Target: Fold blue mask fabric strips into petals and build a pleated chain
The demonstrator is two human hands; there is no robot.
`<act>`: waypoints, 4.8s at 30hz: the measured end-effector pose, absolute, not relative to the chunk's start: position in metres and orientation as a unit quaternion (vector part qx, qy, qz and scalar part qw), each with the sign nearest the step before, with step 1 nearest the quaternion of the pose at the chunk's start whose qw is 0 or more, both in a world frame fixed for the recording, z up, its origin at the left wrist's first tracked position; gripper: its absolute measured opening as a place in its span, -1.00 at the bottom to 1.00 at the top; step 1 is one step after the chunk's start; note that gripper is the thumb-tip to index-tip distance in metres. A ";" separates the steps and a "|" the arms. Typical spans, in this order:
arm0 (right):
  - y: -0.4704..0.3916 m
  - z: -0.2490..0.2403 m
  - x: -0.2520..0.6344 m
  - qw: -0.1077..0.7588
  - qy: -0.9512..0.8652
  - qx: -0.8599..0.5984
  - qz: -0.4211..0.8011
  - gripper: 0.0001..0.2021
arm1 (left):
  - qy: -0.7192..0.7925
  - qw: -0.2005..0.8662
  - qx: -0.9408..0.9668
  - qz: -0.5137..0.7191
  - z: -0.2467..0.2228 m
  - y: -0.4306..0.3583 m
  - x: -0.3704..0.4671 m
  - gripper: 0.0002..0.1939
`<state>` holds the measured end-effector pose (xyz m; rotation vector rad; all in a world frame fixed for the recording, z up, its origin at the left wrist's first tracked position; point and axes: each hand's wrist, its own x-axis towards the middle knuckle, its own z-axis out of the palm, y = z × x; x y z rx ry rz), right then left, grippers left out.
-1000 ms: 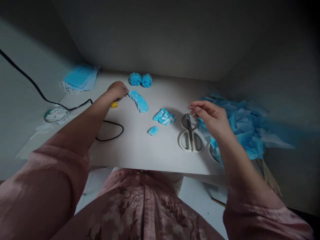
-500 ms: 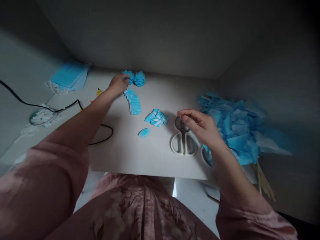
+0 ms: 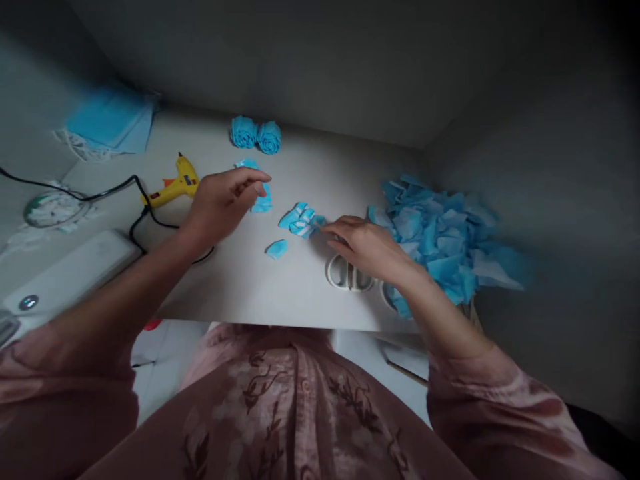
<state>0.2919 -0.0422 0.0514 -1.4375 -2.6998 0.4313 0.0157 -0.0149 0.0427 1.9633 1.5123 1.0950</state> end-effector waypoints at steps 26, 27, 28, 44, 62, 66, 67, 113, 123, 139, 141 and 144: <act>-0.020 0.025 0.208 0.263 -0.720 -0.380 0.517 -0.84 | 0.423 0.341 0.772 0.329 0.020 -0.025 -0.015 -0.69; -0.018 0.026 0.206 0.274 -0.711 -0.374 0.528 -0.79 | 0.427 0.355 0.765 0.325 0.019 -0.024 -0.015 -0.69; -0.016 0.027 0.205 0.282 -0.704 -0.370 0.536 -0.74 | 0.432 0.370 0.755 0.326 0.017 -0.023 -0.015 -0.71; -0.004 0.016 0.194 0.360 -0.625 -0.404 0.562 -0.61 | 0.461 0.474 0.549 0.511 0.007 -0.016 0.011 -0.72; -0.015 0.001 0.196 0.387 -0.587 -0.405 0.584 -0.67 | 0.467 0.524 0.576 0.418 0.006 -0.022 -0.003 -0.83; -0.014 0.001 0.199 0.398 -0.583 -0.415 0.574 -0.67 | 0.463 0.523 0.584 0.412 0.005 -0.021 -0.005 -0.82; -0.014 0.001 0.199 0.398 -0.591 -0.420 0.562 -0.68 | 0.462 0.523 0.588 0.410 0.005 -0.021 -0.004 -0.82; -0.024 0.005 0.190 0.401 -0.568 -0.417 0.585 -0.60 | 0.470 0.559 0.542 0.415 0.008 -0.022 0.002 -0.88; -0.022 0.001 0.189 0.424 -0.582 -0.449 0.529 -0.64 | 0.494 0.460 0.563 0.477 0.009 -0.027 0.002 -0.86; -0.029 -0.003 0.182 0.438 -0.671 -0.463 0.379 -0.80 | 0.512 0.227 0.715 0.419 0.006 -0.030 0.006 -0.94; -0.031 -0.002 0.182 0.440 -0.687 -0.462 0.347 -0.84 | 0.509 0.230 0.716 0.419 0.005 -0.030 0.006 -0.97; -0.032 -0.003 0.182 0.435 -0.714 -0.460 0.300 -0.86 | 0.508 0.214 0.724 0.414 0.003 -0.029 0.006 -0.97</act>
